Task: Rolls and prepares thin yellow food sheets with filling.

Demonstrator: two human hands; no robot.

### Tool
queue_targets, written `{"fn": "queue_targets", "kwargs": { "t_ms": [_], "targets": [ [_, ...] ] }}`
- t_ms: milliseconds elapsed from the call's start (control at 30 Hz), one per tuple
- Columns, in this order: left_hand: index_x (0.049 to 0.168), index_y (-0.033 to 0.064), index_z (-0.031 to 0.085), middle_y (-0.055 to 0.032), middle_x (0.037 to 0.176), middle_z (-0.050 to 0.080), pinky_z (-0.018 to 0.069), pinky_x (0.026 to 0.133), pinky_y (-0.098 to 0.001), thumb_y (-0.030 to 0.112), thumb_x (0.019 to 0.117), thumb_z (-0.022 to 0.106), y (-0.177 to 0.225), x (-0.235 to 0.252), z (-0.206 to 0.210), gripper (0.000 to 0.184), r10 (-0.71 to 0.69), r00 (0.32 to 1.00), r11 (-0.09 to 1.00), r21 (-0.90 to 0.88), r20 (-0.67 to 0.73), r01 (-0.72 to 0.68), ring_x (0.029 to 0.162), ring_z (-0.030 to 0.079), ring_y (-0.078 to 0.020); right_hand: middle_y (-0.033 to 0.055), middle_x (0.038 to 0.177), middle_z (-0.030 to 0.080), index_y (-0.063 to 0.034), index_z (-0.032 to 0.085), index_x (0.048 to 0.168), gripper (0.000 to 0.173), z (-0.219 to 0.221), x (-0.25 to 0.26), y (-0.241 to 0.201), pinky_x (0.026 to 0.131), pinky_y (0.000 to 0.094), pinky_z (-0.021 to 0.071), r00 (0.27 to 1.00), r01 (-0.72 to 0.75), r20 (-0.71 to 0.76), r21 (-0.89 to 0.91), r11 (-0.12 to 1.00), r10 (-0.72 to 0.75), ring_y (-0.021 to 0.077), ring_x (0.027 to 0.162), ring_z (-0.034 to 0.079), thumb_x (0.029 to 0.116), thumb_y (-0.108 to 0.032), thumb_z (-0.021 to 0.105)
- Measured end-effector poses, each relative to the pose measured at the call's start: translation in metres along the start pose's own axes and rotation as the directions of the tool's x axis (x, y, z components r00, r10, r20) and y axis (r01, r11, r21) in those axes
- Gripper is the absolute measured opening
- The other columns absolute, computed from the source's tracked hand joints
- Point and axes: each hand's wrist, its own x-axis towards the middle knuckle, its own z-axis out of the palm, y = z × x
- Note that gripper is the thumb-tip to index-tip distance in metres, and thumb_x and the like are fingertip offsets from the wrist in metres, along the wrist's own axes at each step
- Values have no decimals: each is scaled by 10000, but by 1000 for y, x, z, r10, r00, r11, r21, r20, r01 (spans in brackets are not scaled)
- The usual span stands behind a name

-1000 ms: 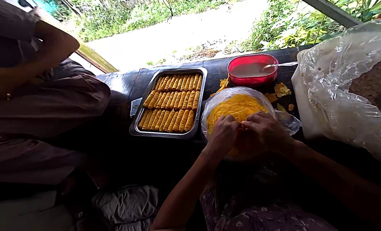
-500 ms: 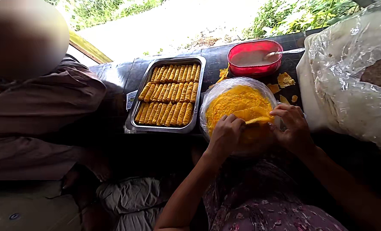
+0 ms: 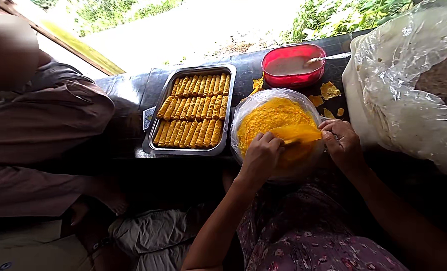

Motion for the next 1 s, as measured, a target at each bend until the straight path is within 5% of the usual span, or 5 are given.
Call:
{"fn": "queue_targets", "kwargs": {
  "t_ms": [267, 500, 800, 900, 1000],
  "targets": [
    [1045, 4, 781, -149, 976, 727, 573, 835, -389, 70, 946, 677, 11, 22, 12, 158, 80, 996, 991, -107, -32, -83, 920, 699, -298, 234, 1263, 639, -91, 728, 1186, 289, 6, -18, 11, 935, 539, 433, 932, 345, -23, -248, 905, -362, 413, 1188, 577, 963, -106, 545],
    [991, 52, 796, -106, 936, 728, 564, 788, -356, 46, 925, 686, 15, 12, 31, 128, 144, 984, 988, -36, -109, -149, 890, 687, -261, 163, 1124, 711, -95, 787, 1026, 165, 10, -24, 26, 994, 469, 430, 918, 357, -86, -241, 903, -386, 340, 1150, 614, 987, -131, 630],
    [1084, 162, 809, -100, 915, 690, 535, 778, -375, -12, 912, 642, 20, 8, 32, 296, 200, 975, 978, 82, -93, -193, 905, 660, -270, 165, 931, 709, -36, 793, 1037, 182, 6, -27, 17, 824, 361, 510, 950, 257, -142, -141, 956, -277, 268, 904, 660, 965, -105, 640],
    [1050, 156, 810, -108, 949, 698, 535, 785, -390, 6, 915, 644, 21, 10, 32, 262, 196, 978, 978, 81, -68, -191, 930, 664, -284, 170, 953, 710, 3, 763, 999, 147, 9, -23, 4, 894, 259, 544, 951, 257, -166, -51, 965, -262, 210, 963, 689, 948, -72, 649],
    [1095, 66, 763, -134, 1091, 721, 554, 832, -414, 53, 938, 653, 19, 11, 29, 192, 139, 989, 990, -30, -53, -141, 974, 683, -293, 177, 1015, 698, -8, 738, 986, 111, 17, -19, -10, 964, 273, 525, 932, 323, -163, -26, 946, -323, 228, 1054, 671, 956, -64, 647]
  ]
}}
